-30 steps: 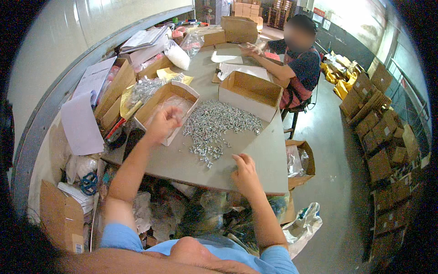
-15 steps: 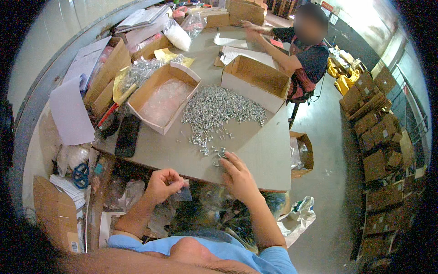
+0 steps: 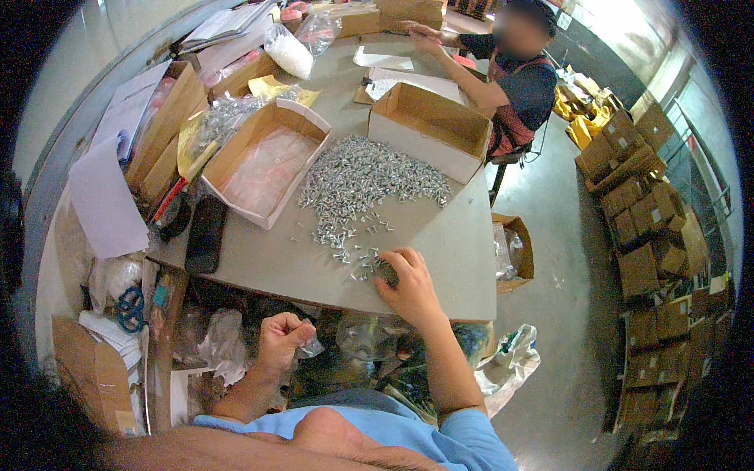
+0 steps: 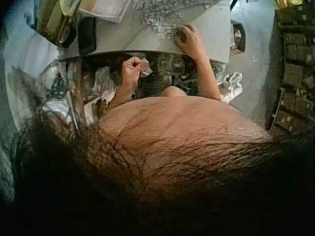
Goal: The person sorts small metal screws on a table and places them into a plastic bag by hand.
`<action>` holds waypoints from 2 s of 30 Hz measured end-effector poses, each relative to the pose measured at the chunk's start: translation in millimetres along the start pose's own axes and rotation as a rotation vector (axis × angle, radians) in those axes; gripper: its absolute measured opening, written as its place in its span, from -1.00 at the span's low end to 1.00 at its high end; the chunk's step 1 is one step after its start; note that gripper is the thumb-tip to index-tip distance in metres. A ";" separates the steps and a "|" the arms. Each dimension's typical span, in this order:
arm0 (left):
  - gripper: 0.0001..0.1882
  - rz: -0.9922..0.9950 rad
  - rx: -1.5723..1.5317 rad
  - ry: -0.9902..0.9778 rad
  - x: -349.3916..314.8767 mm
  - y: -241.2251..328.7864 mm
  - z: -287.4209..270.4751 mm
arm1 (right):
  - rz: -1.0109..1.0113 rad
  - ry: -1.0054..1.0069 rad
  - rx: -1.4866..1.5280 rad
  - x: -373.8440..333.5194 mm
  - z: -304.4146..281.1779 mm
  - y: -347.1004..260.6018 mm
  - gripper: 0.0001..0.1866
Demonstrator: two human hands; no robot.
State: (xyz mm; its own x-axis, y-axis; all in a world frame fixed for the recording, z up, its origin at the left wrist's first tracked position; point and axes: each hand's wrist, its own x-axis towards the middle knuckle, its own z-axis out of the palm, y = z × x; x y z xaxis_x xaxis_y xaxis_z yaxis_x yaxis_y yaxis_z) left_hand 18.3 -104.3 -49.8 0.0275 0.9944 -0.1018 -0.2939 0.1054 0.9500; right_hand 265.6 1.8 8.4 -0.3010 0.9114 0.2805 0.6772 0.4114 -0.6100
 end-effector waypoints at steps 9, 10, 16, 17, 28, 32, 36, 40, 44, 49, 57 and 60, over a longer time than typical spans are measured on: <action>-0.86 -0.316 0.034 0.037 -11.8 -30.5 5.9 | 0.010 0.106 -0.055 -5.5 4.8 -2.6 -0.54; -0.87 -0.320 0.038 0.021 -17.1 -32.8 0.1 | -0.034 0.112 -0.051 -4.0 7.5 -5.7 -0.52; -0.79 -0.339 0.113 -0.236 -18.8 -69.4 4.0 | -0.057 0.046 -0.080 -5.5 -2.6 -7.8 -0.61; -0.79 -0.403 0.174 -0.294 -15.6 -68.7 8.0 | -0.072 0.038 -0.099 -4.4 -2.9 -9.7 -0.61; -0.57 -0.438 0.192 -0.548 -11.3 -106.5 37.2 | 0.001 0.066 0.010 -5.9 -1.8 -1.0 -0.57; -0.50 -0.339 0.128 -0.454 -10.5 -101.8 50.3 | -0.018 0.089 0.008 -6.0 0.3 0.9 -0.58; -0.45 -0.312 0.299 -0.418 -9.4 -87.5 55.3 | -0.036 0.104 -0.005 -5.6 1.7 2.4 -0.59; -0.46 -0.245 0.535 -0.398 -8.0 -100.5 49.6 | -0.045 0.126 0.013 -6.4 0.9 -1.8 -0.67; -0.48 -0.198 0.631 -0.399 -3.6 -111.5 46.0 | -0.024 0.122 0.049 -7.5 1.4 5.1 -0.75; -0.50 -0.171 0.467 -0.406 -4.7 -119.5 41.7 | 0.014 0.121 0.073 -7.3 2.3 2.9 -0.77; -0.55 -0.116 0.355 -0.420 -15.2 -101.5 50.9 | 0.069 0.075 0.135 -6.4 -2.2 -4.5 -0.71; -0.54 -0.154 0.382 -0.471 -15.0 -103.5 50.1 | 0.085 0.065 0.127 -7.3 -2.3 -0.6 -0.68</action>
State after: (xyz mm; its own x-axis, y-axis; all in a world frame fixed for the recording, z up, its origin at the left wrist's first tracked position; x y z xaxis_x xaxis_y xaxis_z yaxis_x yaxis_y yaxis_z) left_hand 96.2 -129.9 -131.8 0.4863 0.8534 -0.1877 0.1070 0.1551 0.9821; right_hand 269.0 -5.0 8.4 -0.1998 0.9423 0.2686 0.6066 0.3342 -0.7214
